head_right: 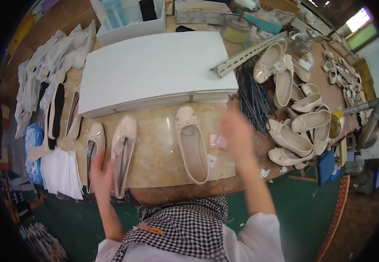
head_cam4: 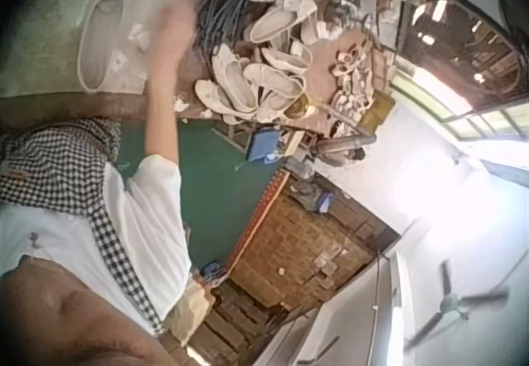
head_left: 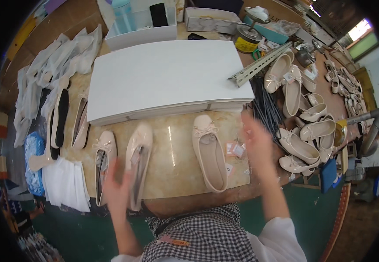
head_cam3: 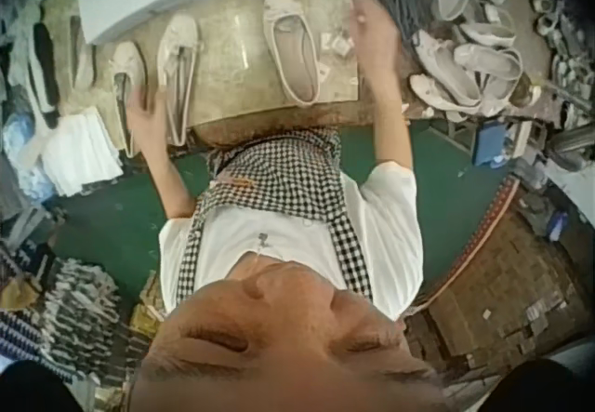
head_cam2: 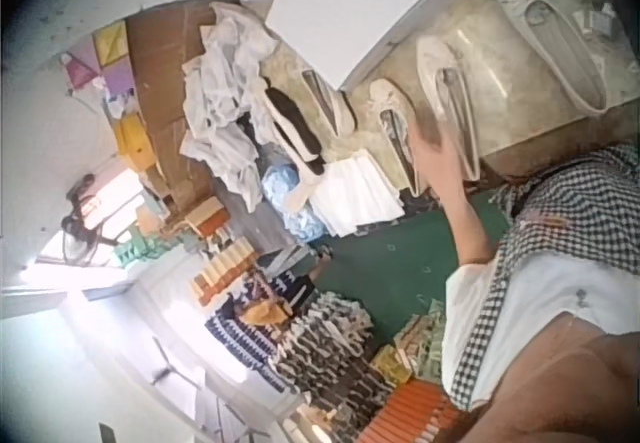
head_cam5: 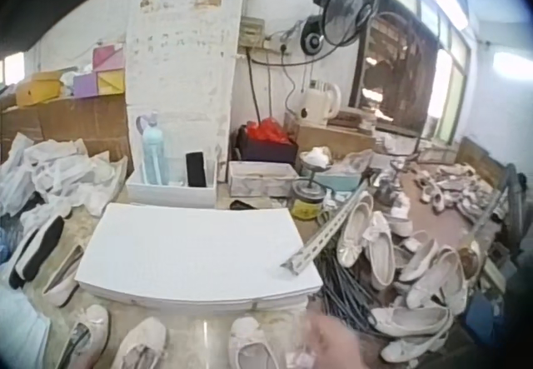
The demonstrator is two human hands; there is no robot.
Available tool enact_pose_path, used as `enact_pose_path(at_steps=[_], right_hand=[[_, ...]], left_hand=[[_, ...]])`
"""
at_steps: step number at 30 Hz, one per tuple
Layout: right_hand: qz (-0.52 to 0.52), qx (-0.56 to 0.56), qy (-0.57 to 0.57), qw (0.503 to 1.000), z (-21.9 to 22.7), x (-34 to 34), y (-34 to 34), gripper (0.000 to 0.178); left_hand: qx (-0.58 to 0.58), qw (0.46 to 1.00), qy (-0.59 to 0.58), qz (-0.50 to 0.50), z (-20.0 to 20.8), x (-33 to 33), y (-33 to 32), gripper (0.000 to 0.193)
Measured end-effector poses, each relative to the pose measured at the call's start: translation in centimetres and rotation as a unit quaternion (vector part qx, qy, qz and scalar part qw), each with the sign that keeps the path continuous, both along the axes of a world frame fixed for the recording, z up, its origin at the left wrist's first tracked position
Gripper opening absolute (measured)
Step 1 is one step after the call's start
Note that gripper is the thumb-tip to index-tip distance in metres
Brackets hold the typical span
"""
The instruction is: The person cleans beige flat shoes on a workbench using a white cloth and a thin black tool. They wipe the exterior and interior of each shoe, then use the tool to clean the inside. The person handles the shoes one at a time, repeating the process for multiple pairs.
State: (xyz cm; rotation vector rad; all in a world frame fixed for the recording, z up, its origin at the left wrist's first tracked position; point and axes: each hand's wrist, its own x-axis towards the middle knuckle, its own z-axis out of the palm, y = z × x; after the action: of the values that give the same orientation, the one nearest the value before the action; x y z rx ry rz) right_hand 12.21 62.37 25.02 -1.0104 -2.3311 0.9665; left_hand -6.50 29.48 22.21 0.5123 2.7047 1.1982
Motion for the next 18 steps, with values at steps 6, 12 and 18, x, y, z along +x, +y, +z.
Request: enact_pose_path(at_steps=[6,12,18], right_hand=[[-0.1,0.312,-0.329,0.885,-6.4,5.1,13.1,0.018],[-0.146,0.245,-0.163,0.944,-0.7,5.3,10.2,0.018],[0.059,-0.146,0.031,0.987,2.7,0.4,-5.1,0.043]], left_hand=[[-0.111,0.931,-0.185,-0.294,0.8,6.3,14.4,0.048],[0.29,0.875,-0.36,-0.143,-6.2,6.5,10.7,0.055],[0.399,0.702,-0.589,-0.037,-3.7,5.0,7.9,0.058]])
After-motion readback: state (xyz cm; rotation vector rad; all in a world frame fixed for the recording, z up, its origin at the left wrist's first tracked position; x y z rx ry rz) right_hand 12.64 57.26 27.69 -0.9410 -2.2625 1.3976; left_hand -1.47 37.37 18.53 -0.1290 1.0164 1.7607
